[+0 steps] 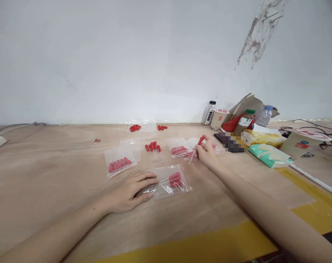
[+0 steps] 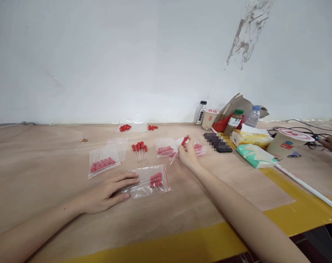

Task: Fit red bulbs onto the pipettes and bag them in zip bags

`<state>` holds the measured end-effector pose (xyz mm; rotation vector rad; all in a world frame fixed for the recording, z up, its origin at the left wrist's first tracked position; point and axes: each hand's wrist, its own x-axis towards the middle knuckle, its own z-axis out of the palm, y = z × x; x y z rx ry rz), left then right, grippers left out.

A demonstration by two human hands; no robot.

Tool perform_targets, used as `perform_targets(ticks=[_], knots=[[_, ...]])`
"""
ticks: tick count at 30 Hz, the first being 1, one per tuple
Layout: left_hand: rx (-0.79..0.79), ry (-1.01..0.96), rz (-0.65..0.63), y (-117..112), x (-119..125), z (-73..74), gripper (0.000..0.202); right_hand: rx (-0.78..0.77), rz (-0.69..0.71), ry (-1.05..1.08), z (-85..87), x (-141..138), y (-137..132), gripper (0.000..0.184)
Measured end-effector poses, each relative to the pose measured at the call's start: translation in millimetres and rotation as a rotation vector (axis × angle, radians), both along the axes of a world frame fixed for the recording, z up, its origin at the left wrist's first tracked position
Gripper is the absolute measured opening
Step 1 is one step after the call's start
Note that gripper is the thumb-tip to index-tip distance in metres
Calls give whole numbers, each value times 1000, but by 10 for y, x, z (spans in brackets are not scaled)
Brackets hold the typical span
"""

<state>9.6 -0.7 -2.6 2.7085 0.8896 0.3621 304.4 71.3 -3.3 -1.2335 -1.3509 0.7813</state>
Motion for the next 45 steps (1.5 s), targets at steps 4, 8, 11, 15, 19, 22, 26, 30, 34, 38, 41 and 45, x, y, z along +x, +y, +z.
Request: perform_targets(ticks=[4,8,11,15,19,22,26,30,34,38,41,45], knots=[[-16,4,5,5,-3,-9,40,44,-54,126,-152,84,-187,54],[-25,17,16,2,3,2,40,1,4,232,-223,-48,-257,54],[-22,15,16,-4,10,13,40,-58,56,328,-245,-167,-289,51],[-27,-1,35,-8,7,-2,44,-171,150,458,-253,-248,-379,43],[-27,-14,45,-10,-5,-25,48,-230,219,383,-222,-221,-463,40],[-36,-2,43,-13,-3,-24,48,-218,278,247,-199,-166,-464,37],[-50,11,57,-17,8,-1,48,-252,429,172,-206,-112,-394,36],[-45,24,72,-17,8,10,47,-312,500,72,-199,-108,-368,36],[-45,23,65,-18,0,-1,48,-327,484,5,-177,-154,-397,35],[-31,9,56,-18,3,-4,47,-285,409,-30,-214,-231,-400,30],[-26,17,57,-13,11,0,47,-288,374,4,-237,-283,-409,28],[-10,15,42,-1,10,-5,47,-335,440,117,-227,-313,-431,30]])
